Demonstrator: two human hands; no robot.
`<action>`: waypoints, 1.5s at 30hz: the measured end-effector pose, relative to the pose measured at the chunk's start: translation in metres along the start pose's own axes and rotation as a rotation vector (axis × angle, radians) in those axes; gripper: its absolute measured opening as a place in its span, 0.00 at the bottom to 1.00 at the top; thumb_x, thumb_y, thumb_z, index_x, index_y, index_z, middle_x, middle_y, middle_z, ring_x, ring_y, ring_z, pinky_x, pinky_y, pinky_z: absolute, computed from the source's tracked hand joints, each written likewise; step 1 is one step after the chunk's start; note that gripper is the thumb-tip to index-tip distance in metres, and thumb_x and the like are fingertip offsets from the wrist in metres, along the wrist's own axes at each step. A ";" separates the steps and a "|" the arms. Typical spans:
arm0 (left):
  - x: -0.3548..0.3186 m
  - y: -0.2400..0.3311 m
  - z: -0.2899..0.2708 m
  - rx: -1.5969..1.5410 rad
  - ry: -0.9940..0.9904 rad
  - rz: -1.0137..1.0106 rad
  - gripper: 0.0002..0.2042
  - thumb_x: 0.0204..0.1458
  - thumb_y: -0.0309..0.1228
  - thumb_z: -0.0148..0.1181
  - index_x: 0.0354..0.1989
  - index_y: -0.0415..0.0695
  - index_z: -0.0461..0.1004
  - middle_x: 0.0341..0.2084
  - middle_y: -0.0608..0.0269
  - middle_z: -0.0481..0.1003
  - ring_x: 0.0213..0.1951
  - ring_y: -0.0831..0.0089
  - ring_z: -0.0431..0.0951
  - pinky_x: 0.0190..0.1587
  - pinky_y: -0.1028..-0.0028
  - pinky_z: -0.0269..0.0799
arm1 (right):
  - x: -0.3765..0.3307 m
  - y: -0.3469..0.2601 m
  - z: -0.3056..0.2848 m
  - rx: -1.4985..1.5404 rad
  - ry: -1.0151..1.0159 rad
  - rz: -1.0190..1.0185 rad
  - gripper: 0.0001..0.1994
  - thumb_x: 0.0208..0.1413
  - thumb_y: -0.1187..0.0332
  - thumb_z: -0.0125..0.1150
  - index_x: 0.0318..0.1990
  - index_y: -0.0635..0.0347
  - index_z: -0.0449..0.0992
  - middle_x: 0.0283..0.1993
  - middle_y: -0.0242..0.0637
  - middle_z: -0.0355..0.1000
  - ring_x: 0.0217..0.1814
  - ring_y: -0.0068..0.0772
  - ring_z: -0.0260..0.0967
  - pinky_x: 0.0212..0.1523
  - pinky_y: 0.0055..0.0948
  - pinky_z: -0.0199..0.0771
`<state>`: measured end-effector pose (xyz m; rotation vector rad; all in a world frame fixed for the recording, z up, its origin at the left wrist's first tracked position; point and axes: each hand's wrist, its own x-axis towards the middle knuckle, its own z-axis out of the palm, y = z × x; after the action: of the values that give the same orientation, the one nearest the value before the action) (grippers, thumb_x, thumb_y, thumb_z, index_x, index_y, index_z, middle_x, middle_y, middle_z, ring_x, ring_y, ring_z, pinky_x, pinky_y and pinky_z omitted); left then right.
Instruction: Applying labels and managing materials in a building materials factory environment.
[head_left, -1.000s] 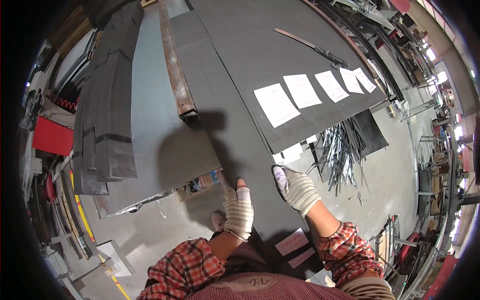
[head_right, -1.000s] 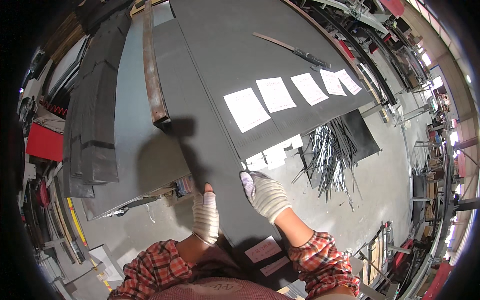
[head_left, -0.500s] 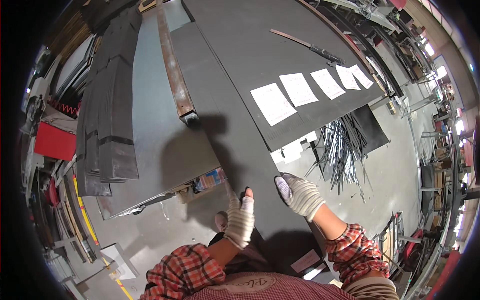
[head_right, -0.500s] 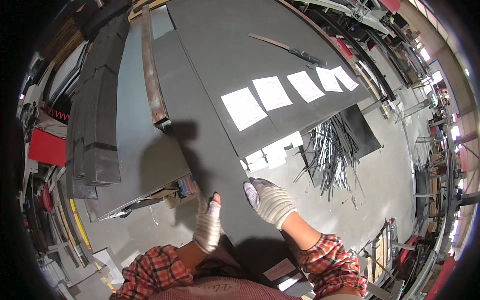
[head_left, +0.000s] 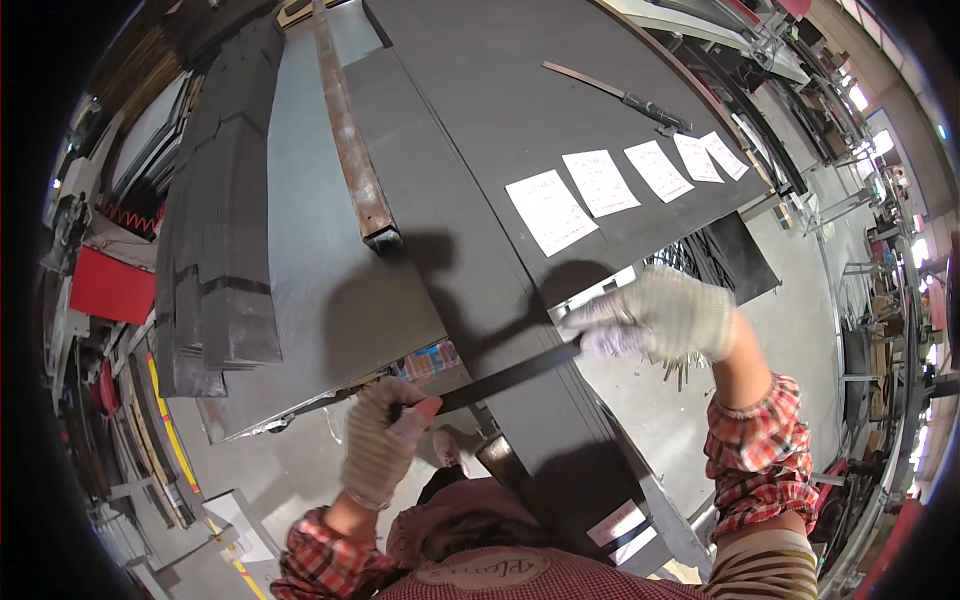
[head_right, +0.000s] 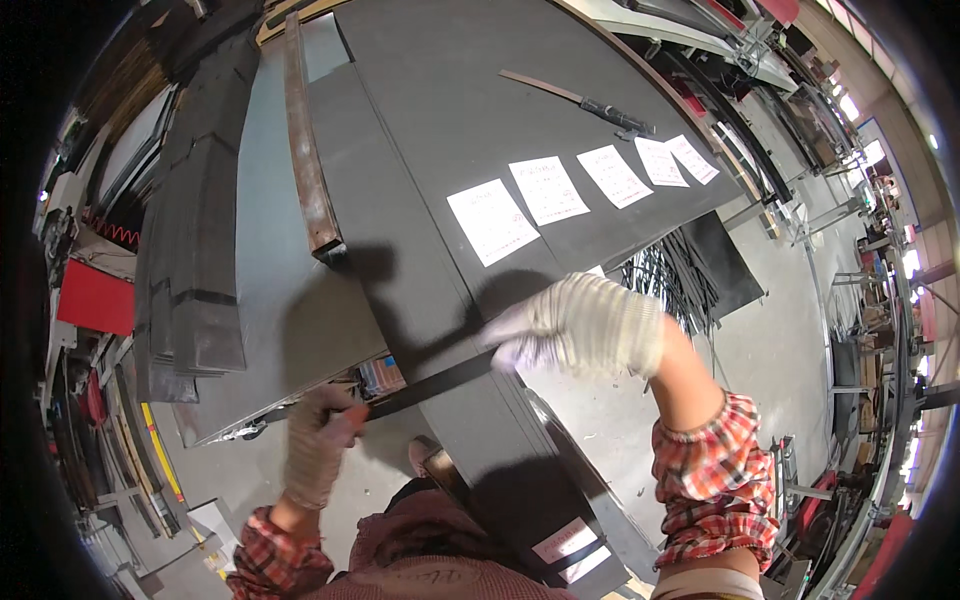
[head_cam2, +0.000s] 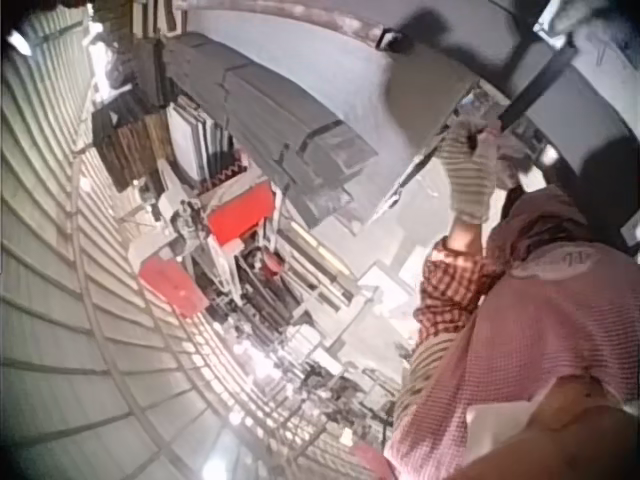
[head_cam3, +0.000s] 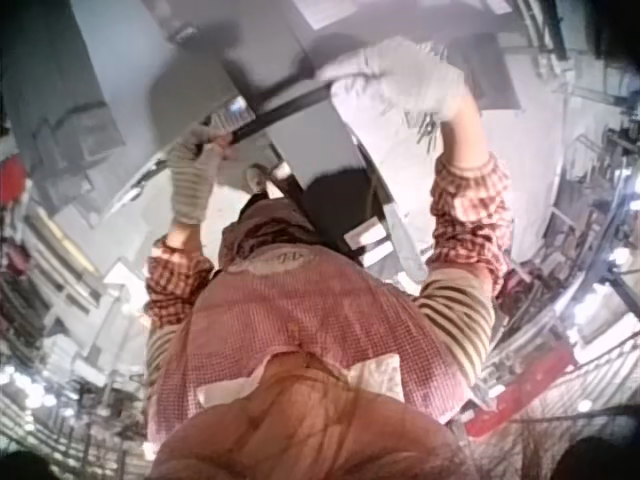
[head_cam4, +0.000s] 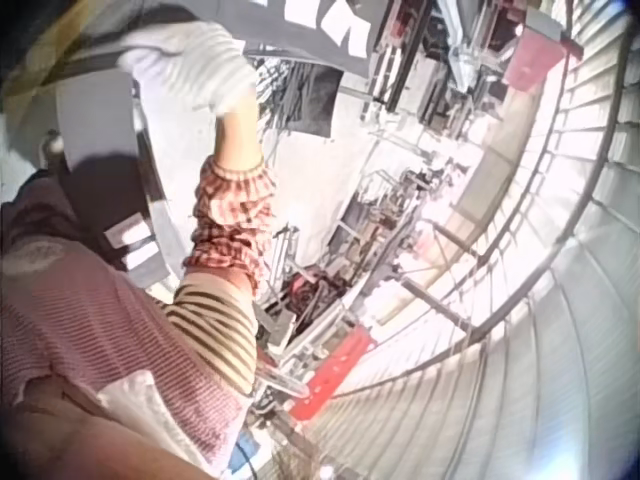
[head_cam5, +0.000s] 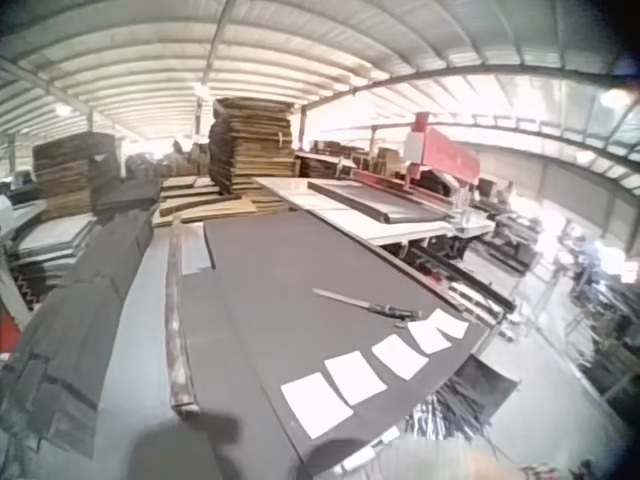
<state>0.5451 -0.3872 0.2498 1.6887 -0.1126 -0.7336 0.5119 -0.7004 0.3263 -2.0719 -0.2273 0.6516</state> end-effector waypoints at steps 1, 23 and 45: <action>0.015 -0.039 0.002 0.181 0.030 0.066 0.05 0.46 0.28 0.61 0.29 0.43 0.73 0.21 0.68 0.72 0.25 0.78 0.70 0.30 0.78 0.66 | 0.018 0.045 0.008 0.058 0.035 0.260 0.24 0.48 0.58 0.66 0.52 0.57 0.72 0.41 0.37 0.75 0.35 0.30 0.72 0.41 0.27 0.72; 0.044 -0.065 0.003 -0.496 -0.221 0.164 0.11 0.47 0.30 0.62 0.37 0.41 0.73 0.25 0.67 0.74 0.26 0.79 0.72 0.29 0.80 0.68 | 0.047 0.003 0.168 -0.566 0.630 0.605 0.55 0.33 0.49 0.68 0.66 0.65 0.41 0.64 0.69 0.42 0.66 0.66 0.42 0.63 0.53 0.44; 0.070 -0.016 0.080 0.565 0.096 0.945 0.33 0.41 0.41 0.66 0.53 0.36 0.61 0.41 0.45 0.70 0.40 0.50 0.74 0.43 0.62 0.72 | 0.047 0.185 0.102 -0.260 0.283 0.596 0.16 0.57 0.57 0.49 0.44 0.55 0.75 0.39 0.46 0.75 0.44 0.46 0.72 0.44 0.38 0.71</action>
<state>0.5537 -0.4828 0.2015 1.9071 -1.0490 0.1171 0.4815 -0.7106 0.1125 -2.4698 0.5127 0.6895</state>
